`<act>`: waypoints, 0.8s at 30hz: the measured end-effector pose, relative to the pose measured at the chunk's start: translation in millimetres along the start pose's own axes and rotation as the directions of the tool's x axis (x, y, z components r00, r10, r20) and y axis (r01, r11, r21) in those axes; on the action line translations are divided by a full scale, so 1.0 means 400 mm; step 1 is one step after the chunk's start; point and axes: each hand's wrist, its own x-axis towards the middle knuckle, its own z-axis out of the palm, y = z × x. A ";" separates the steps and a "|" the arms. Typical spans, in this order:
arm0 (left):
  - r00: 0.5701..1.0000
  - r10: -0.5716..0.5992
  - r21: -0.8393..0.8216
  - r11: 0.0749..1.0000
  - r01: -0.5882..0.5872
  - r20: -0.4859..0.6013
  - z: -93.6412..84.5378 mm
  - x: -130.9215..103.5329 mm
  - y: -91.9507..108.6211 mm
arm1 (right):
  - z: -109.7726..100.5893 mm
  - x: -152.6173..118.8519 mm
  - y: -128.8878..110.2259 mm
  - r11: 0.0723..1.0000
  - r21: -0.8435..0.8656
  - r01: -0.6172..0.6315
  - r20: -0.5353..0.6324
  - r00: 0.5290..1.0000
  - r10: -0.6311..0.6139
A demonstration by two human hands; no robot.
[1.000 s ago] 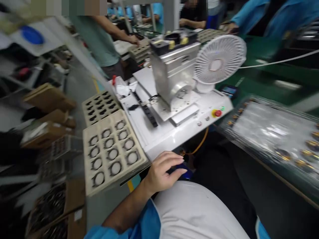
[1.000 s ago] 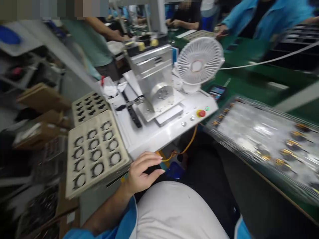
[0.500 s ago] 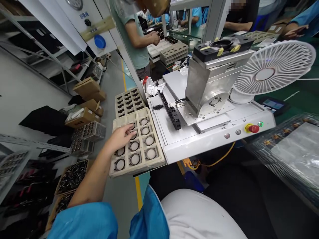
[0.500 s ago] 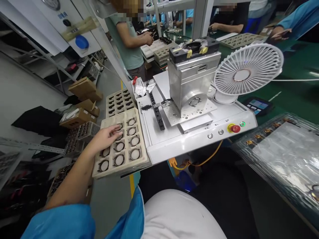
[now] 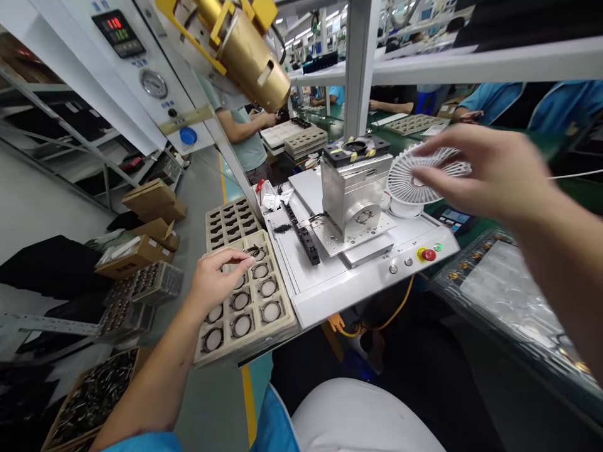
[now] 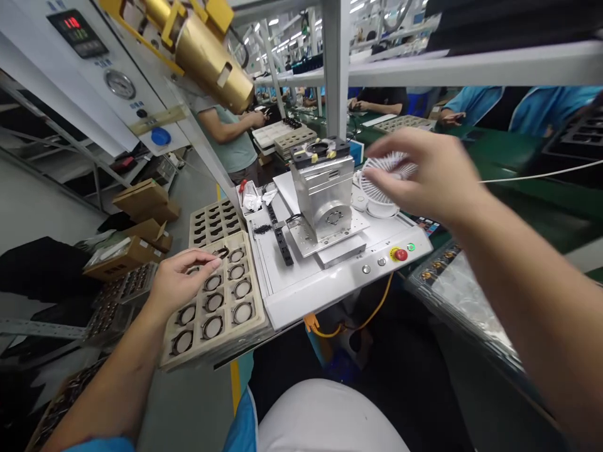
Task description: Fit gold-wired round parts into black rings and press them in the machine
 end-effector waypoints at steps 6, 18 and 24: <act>0.963 0.268 -0.012 0.963 -0.269 -0.033 -0.034 0.033 0.096 | 0.104 0.268 -0.021 0.895 -0.063 0.442 0.455 0.811 -0.368; 0.864 0.490 -0.139 0.853 -0.503 -0.121 0.172 0.449 0.365 | 0.066 0.157 0.028 0.916 0.260 0.304 0.019 0.947 -0.320; 0.846 0.483 -0.020 0.870 -0.492 0.224 0.211 0.505 0.414 | -0.032 -0.068 0.142 0.929 0.354 0.110 -0.045 0.994 -0.101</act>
